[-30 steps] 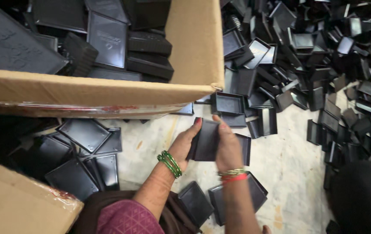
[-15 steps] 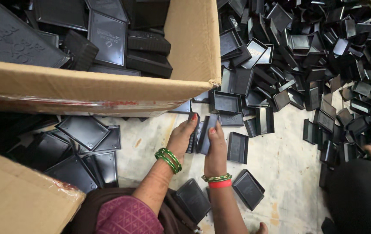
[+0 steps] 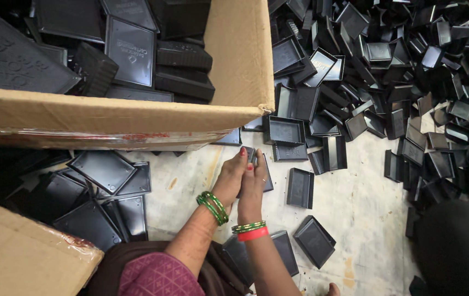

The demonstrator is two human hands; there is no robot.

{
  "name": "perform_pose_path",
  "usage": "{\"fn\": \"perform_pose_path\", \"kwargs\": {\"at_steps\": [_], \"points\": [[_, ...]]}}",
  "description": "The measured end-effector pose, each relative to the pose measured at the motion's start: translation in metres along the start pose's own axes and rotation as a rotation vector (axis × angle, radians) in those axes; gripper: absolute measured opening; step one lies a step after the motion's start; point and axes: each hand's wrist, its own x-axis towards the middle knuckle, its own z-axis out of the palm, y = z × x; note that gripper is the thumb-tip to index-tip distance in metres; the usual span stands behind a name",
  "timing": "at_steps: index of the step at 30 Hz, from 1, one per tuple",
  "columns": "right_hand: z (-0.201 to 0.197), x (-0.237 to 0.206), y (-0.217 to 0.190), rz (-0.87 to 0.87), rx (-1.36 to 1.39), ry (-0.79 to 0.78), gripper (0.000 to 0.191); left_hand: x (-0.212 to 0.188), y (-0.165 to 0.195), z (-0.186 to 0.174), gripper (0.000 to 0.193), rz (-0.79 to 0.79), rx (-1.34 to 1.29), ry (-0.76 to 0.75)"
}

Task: The person sits on the floor among a large pile of black plastic boxes, picks them up one at a time, turns some over in their hands, and places them into a nearby cardboard box. Other workers around them sort the same boxes from the floor.

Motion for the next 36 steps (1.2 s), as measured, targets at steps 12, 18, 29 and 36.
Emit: {"fn": "perform_pose_path", "kwargs": {"at_steps": [12, 18, 29, 36], "points": [[-0.053, 0.019, 0.028, 0.073, -0.305, 0.181, 0.047, -0.006, -0.007, 0.006, 0.036, 0.150, 0.867, 0.148], [-0.097, 0.017, -0.016, 0.135, -0.315, -0.480, 0.036, -0.002, 0.005, 0.000, 0.038, 0.164, 0.686, 0.296], [0.029, 0.074, -0.009, -0.718, -0.747, -0.279, 0.048, 0.017, 0.014, -0.020, 0.063, 0.068, 0.661, 0.850], [-0.004, 0.046, 0.008, -0.081, -0.318, -0.419, 0.016, 0.018, 0.016, -0.018, 0.081, 0.091, 0.449, 0.765]]}}
